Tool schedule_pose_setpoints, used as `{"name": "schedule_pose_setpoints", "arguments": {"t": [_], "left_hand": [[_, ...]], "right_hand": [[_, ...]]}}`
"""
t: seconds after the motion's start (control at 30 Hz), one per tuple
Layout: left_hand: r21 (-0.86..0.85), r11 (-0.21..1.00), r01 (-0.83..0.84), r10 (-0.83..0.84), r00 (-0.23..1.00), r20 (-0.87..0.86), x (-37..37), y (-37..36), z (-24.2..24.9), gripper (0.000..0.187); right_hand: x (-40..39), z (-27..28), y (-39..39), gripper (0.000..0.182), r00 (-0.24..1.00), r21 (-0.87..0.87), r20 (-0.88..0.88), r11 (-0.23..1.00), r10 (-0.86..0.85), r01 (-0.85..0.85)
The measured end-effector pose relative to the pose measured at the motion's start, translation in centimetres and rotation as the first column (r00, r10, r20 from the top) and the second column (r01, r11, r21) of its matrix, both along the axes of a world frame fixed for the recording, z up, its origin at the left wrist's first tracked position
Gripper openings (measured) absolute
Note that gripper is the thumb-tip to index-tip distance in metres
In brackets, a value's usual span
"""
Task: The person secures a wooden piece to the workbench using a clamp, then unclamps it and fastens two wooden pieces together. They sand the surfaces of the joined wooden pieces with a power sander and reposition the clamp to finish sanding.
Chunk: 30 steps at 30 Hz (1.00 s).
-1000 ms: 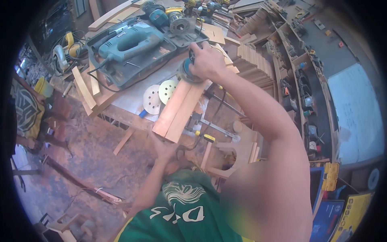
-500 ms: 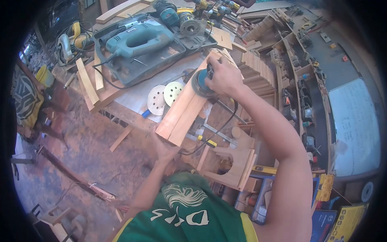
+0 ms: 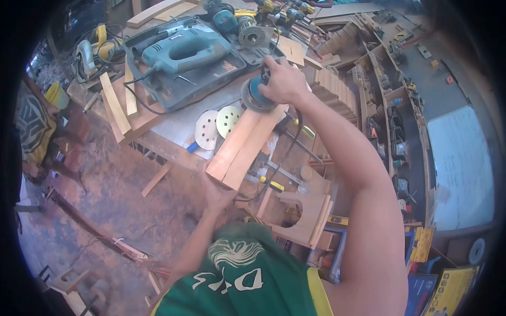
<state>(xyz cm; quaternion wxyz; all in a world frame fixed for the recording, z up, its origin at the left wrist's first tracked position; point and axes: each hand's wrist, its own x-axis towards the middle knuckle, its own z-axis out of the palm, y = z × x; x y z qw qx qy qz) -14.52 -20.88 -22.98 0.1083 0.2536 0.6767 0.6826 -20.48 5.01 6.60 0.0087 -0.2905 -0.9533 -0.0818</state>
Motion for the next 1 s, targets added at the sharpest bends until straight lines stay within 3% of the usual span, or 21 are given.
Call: {"name": "schedule_pose_setpoints", "arguments": {"t": [0.1,0.23,0.4,0.57,0.77,1.0], "left_hand": [[0.101,0.995,0.000,0.005,0.999,-0.054,-0.4,0.3,-0.3,0.117],[0.022,1.000,0.004,-0.003,0.998,-0.064,-0.5,-0.2,0.4,0.118],[-0.001,1.000,-0.002,0.002,0.995,-0.097,-0.7,0.1,0.1,0.117],[0.084,0.996,-0.018,0.029,0.991,-0.132,-0.5,0.3,-0.8,0.118],[0.048,0.999,-0.013,0.018,0.993,-0.113,-0.3,0.0,-0.8,0.119],[0.052,0.998,-0.027,0.035,0.987,-0.156,-0.4,0.1,-0.6,0.120]], "right_hand": [[-0.3,-0.6,0.3,0.057,0.998,0.012,-0.039,0.999,0.047,-0.046],[0.3,-0.7,0.3,0.057,0.999,0.010,-0.048,1.000,-0.004,0.004],[1.1,-1.4,-3.0,0.057,0.997,0.030,-0.051,0.998,0.064,-0.062],[4.2,-2.1,-5.6,0.055,0.993,-0.002,-0.080,0.996,0.085,-0.086],[4.5,-1.3,-3.1,0.056,0.996,0.074,-0.077,0.996,-0.039,0.045],[7.3,-1.2,-6.7,0.053,0.997,-0.007,0.017,0.997,0.072,-0.072]]}}
